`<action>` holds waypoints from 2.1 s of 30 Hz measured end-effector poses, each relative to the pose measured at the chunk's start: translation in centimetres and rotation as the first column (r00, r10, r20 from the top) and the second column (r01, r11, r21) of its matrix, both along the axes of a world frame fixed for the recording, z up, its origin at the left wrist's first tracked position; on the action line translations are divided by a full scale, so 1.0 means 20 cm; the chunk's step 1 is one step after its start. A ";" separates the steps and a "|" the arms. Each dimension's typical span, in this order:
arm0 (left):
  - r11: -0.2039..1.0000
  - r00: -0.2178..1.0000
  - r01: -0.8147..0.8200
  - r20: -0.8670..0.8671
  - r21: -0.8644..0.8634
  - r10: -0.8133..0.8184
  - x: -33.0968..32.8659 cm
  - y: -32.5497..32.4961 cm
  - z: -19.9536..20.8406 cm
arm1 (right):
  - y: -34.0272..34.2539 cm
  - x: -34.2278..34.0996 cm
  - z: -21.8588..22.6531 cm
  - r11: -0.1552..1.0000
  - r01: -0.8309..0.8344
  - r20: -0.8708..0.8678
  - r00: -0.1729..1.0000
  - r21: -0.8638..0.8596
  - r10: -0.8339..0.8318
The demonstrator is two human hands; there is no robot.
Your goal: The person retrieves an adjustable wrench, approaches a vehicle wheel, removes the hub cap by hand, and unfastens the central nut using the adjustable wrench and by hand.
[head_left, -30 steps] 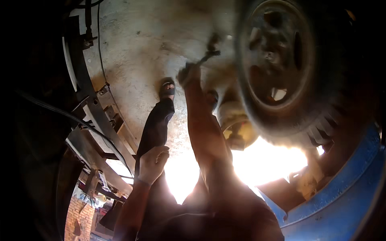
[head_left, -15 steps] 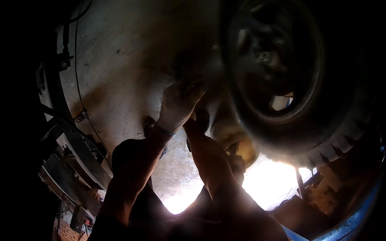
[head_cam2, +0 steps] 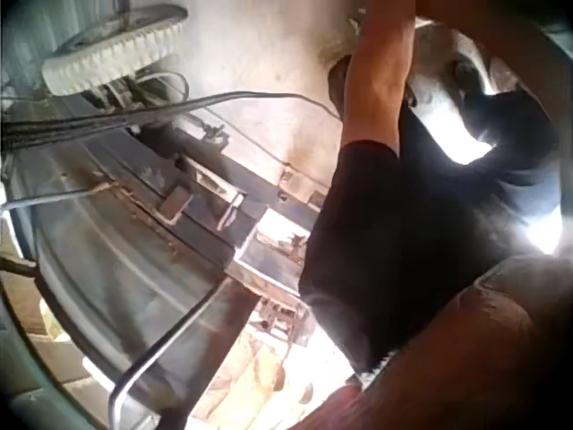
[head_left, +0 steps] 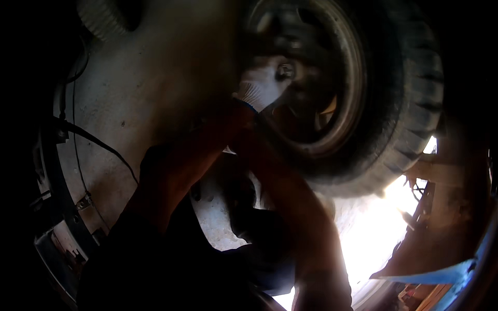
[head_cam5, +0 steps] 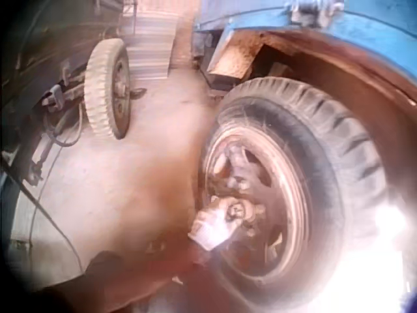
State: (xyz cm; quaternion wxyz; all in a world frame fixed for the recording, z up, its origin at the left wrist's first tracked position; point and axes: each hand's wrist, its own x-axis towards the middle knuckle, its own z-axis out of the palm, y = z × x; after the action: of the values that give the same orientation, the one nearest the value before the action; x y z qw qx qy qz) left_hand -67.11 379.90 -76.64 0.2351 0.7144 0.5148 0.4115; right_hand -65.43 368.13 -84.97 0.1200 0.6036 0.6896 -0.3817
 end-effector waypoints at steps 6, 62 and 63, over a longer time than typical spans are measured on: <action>0.996 0.985 0.069 -0.161 0.061 -0.059 0.00 0.06 0.03 | -0.18 0.25 1.22 0.938 -0.295 0.201 0.945 0.184 0.258; 0.883 0.918 0.202 0.397 -0.422 -0.021 -0.12 0.34 -0.23 | -0.27 0.59 1.44 -0.315 0.287 -0.417 0.749 0.905 -0.515; 0.882 0.928 0.242 0.361 -0.404 -0.089 -0.08 0.27 -0.16 | -0.29 0.63 1.44 -0.312 0.259 -0.396 0.736 0.914 -0.550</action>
State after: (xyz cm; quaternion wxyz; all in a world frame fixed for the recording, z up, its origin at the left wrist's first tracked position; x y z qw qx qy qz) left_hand -68.69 385.36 -79.88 0.5091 0.6044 0.4837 0.3763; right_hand -52.80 362.36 -56.25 -0.4364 0.7158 0.4544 0.3012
